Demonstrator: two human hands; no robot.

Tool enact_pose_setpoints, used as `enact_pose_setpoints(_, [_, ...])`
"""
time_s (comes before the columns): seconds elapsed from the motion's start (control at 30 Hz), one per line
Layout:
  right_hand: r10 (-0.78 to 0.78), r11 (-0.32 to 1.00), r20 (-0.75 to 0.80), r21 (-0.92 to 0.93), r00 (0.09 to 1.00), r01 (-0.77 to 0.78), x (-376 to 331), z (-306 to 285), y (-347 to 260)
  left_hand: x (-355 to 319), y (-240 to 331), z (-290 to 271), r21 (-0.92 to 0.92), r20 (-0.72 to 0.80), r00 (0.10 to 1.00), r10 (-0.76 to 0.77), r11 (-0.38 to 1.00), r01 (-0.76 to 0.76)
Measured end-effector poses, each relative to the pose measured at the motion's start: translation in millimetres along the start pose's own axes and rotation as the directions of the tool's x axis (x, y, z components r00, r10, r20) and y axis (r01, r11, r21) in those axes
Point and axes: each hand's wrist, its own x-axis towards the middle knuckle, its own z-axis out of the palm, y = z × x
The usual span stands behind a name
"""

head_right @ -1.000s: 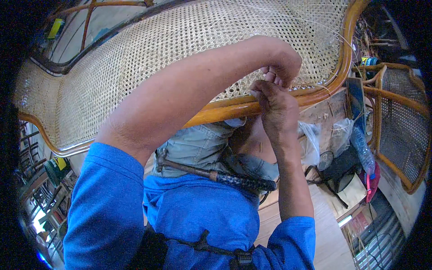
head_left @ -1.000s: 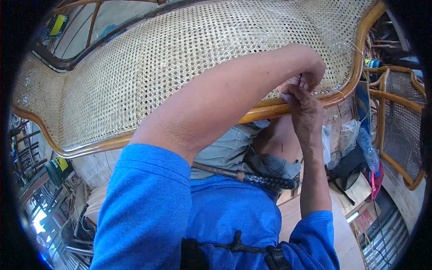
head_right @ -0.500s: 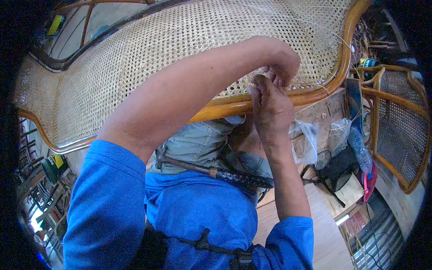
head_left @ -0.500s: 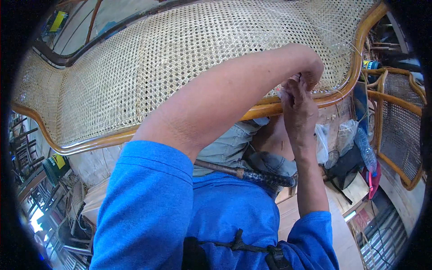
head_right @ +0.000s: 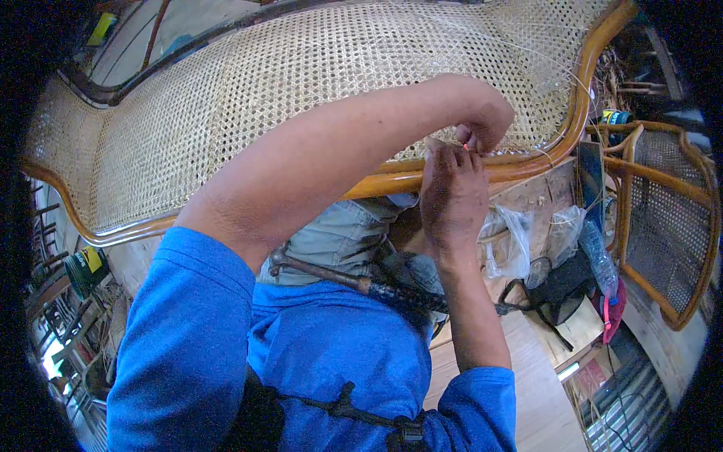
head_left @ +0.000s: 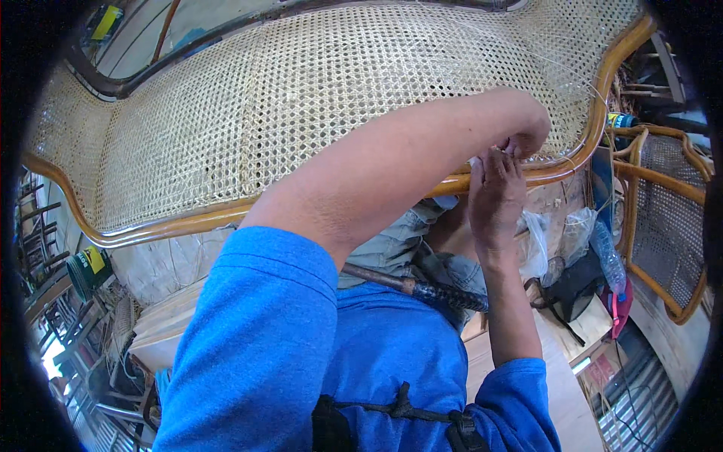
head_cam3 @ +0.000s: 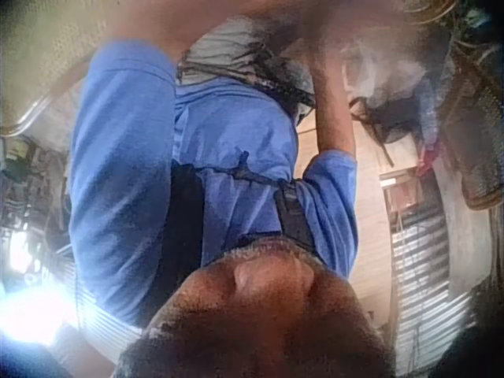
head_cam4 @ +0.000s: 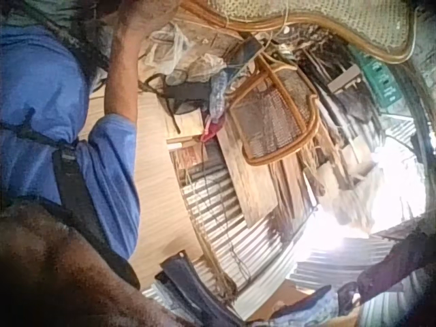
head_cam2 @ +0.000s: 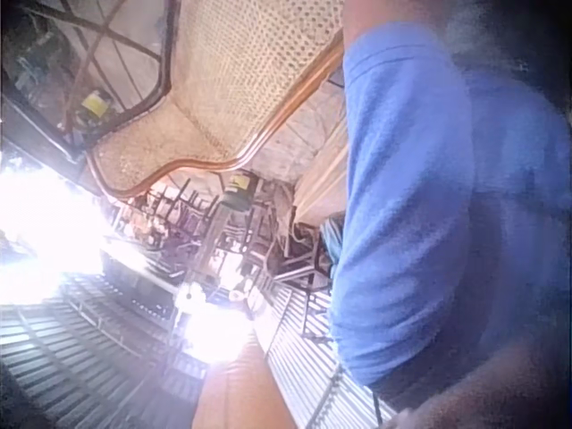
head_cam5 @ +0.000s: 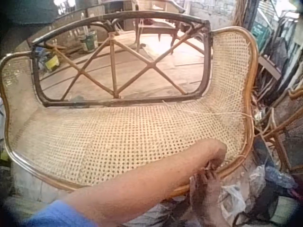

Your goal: The person repairs a rattan chair by inserting small wooden pegs into the frame and tapping them in with a hammer. They also use a utility knife to trim excess material and a pair of pliers to adjust components along the chair's edge.

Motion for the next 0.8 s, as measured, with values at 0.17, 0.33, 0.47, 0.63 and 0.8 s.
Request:
enact_pose_setpoints(0.17, [-0.089,0.996,0.012,0.019,0.996,0.089,-3,0,11,-24,15,1,0.125,-0.083,0.989,0.123,0.986,-0.112])
enact_pose_setpoints(0.33, [-0.119,0.993,-0.047,0.009,0.992,0.12,-4,2,14,-27,21,2,-0.049,-0.093,0.996,0.01,0.999,-0.015])
enact_pose_setpoints(0.47, [-0.07,0.997,-0.025,0.017,0.997,0.07,-6,9,19,-18,21,8,-0.168,-0.274,0.962,0.003,0.984,-0.052])
enact_pose_setpoints(0.63, [0.201,0.808,0.028,0.56,0.979,-0.182,-17,10,19,-30,22,13,-0.085,-0.41,0.901,0.141,0.978,-0.191])
enact_pose_setpoints(0.8, [-0.121,0.986,0.101,0.13,0.988,0.107,-2,-4,26,-33,17,15,-0.11,-0.44,0.878,0.19,0.959,-0.262])
